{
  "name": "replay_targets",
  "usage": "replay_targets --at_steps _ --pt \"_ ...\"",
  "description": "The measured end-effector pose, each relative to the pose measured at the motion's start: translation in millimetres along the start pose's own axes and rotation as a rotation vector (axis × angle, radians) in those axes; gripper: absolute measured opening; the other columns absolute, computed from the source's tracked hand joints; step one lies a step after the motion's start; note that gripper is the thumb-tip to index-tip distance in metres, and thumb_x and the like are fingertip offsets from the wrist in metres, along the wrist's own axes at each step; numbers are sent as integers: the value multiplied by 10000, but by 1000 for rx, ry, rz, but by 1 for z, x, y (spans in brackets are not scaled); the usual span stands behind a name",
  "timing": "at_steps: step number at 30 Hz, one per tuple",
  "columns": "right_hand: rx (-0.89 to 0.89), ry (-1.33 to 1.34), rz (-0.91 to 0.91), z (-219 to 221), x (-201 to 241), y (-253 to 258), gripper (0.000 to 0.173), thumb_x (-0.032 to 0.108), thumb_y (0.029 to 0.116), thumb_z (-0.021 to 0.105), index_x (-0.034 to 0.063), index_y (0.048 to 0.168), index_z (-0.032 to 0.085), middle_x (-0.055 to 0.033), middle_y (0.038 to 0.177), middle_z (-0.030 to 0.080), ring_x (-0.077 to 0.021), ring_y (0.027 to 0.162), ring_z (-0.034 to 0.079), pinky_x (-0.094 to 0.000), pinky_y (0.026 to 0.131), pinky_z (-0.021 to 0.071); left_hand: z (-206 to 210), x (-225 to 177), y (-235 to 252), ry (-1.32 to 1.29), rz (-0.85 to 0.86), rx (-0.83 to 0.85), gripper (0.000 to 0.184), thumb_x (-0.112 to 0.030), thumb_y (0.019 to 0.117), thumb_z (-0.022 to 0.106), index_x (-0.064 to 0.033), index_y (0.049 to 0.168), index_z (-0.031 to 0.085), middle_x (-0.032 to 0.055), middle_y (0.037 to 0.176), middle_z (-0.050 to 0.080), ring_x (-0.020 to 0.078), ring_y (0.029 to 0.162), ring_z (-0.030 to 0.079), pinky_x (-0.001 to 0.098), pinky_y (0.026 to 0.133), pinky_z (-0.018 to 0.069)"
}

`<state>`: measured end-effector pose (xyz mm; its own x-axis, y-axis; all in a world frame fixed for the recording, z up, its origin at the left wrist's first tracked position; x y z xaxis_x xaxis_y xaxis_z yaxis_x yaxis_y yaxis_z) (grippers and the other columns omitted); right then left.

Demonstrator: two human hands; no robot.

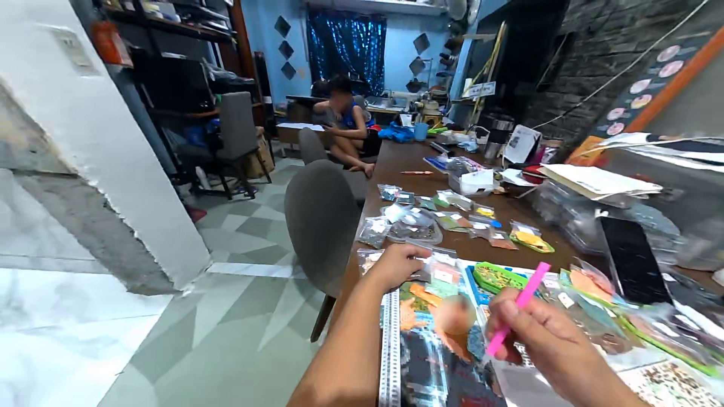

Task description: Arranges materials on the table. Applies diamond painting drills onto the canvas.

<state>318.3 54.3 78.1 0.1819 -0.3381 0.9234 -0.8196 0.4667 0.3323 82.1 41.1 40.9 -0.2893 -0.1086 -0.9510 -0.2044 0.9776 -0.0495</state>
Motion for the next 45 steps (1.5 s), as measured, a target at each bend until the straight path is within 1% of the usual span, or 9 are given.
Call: replay_targets --at_steps 5,11,17,20,24,30,34,40,45 --pt "42 -60 -54 49 -13 9 344 454 1094 410 166 967 550 116 731 600 44 610 569 -151 538 485 2 -3 -1 12 9 13 284 -44 1032 551 -20 1296 652 154 1254 654 212 1042 640 400 924 514" --pt "9 -174 -157 73 -31 -2 386 407 1106 392 89 955 550 59 703 589 37 610 577 -157 567 504 3 -6 -2 34 -2 19 288 -49 1037 540 -29 1302 652 159 1251 652 217 1012 637 405 890 514" --pt "7 -258 -267 76 -34 -7 399 405 1101 395 62 955 539 -6 691 569 17 598 558 -150 566 482 3 -6 -2 31 2 17 292 -37 1036 535 -31 1304 651 153 1258 649 216 1024 631 400 894 507" --pt "8 -281 -288 76 -33 -7 411 391 1103 396 42 948 547 -29 693 582 1 606 579 -158 578 501 4 -5 -2 17 10 18 292 -27 1030 534 -21 1299 649 170 1264 642 241 1045 629 428 907 507" --pt "28 -281 -277 75 -34 -6 400 382 1102 416 44 935 550 -22 674 570 1 588 565 -160 560 488 3 -2 4 9 20 27 294 -30 1028 537 -18 1299 651 169 1286 637 234 1099 624 422 954 497" --pt "37 -292 -270 75 -36 -6 406 381 1102 421 39 930 558 -26 670 569 -7 583 563 -166 559 485 3 -1 4 -2 23 28 287 -26 1029 538 -12 1292 652 166 1268 642 218 1075 626 402 942 499" --pt "40 -295 -272 76 -35 -5 405 378 1100 429 37 926 563 -24 672 572 -3 594 573 -159 571 493 4 -6 -2 -2 -6 16 286 -25 1033 535 -23 1295 650 161 1244 643 213 1006 622 392 874 508" --pt "46 -298 -271 77 -34 -6 402 361 1099 441 24 922 571 -36 671 571 -7 603 576 -160 578 493 3 -3 3 6 8 27 297 -23 1028 536 -15 1303 649 163 1278 640 212 1071 624 398 936 497" --pt "49 -321 -325 77 -31 -7 393 341 1098 449 17 906 562 -51 661 552 -12 595 563 -150 574 480 5 -7 0 16 -15 27 288 -38 1040 533 -30 1304 648 155 1259 644 212 1012 625 395 884 507"
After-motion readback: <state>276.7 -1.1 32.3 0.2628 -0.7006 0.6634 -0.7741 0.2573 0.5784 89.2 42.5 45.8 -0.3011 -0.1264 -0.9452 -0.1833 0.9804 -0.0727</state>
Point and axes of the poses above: each hand's wrist, its own y-axis towards the middle knuckle, its own z-axis out of the palm, x = y × z, the point moved 2 cm from there along y, towards the middle knuckle
